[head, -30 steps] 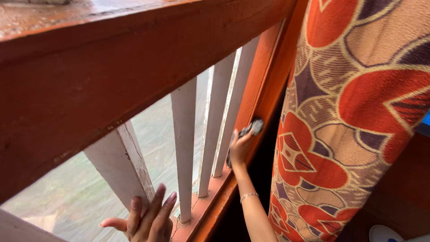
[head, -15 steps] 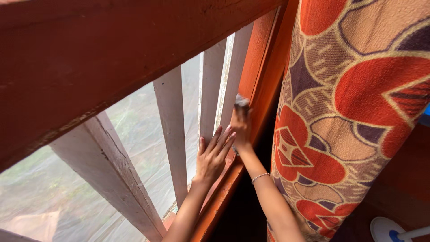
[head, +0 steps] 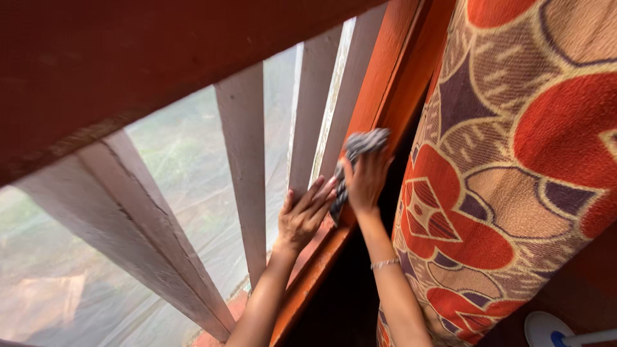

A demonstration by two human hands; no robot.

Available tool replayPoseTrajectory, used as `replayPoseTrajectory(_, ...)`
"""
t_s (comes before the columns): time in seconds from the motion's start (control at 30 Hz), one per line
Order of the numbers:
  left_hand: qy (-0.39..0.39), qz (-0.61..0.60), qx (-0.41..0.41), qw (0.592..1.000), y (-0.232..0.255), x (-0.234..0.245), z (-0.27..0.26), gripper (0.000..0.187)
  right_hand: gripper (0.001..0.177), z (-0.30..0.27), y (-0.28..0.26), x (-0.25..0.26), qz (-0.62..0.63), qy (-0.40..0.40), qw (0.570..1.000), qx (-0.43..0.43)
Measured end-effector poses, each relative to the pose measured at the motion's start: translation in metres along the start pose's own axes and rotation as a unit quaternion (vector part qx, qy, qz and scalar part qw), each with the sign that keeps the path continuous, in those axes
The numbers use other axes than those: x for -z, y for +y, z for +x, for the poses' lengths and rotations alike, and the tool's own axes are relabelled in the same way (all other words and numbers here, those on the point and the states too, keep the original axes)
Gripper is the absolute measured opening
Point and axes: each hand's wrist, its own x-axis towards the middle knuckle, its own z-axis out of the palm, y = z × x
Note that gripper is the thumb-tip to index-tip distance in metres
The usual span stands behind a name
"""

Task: The person wipes the wooden window frame and bars with a cloth, then rinses the cloth in a bucket of water and continues cleaning the frame.

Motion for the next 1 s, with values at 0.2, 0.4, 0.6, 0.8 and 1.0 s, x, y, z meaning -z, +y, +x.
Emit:
replayPoseTrajectory(0.2, 0.032, 0.037, 0.000, 0.999, 0.006, -0.007, 0.001, 0.020, 0.064, -0.002, 0.009, -0.063, 0.151, 0.170, 0.970, -0.089)
replayPoseTrajectory(0.4, 0.016, 0.022, -0.002, 1.000, 0.008, -0.010, -0.007, 0.025, 0.052, -0.120, -0.016, -0.112, 0.298, 0.109, 0.924, -0.213)
replayPoseTrajectory(0.6, 0.033, 0.045, -0.011, 0.998, 0.008, -0.006, 0.000, 0.021, 0.049, -0.214, -0.049, -0.061, 0.240, -0.023, 0.930, -0.277)
replayPoseTrajectory(0.8, 0.028, 0.053, -0.007, 0.998, 0.007, -0.005, -0.001, 0.024, 0.025, -0.147, -0.033, 0.006, 0.299, -0.113, 0.867, -0.382)
replayPoseTrajectory(1.0, 0.023, 0.048, 0.002, 0.999, 0.008, -0.004, 0.000, 0.033, 0.034, -0.130, -0.029, 0.010, 0.170, -0.266, 0.938, -0.145)
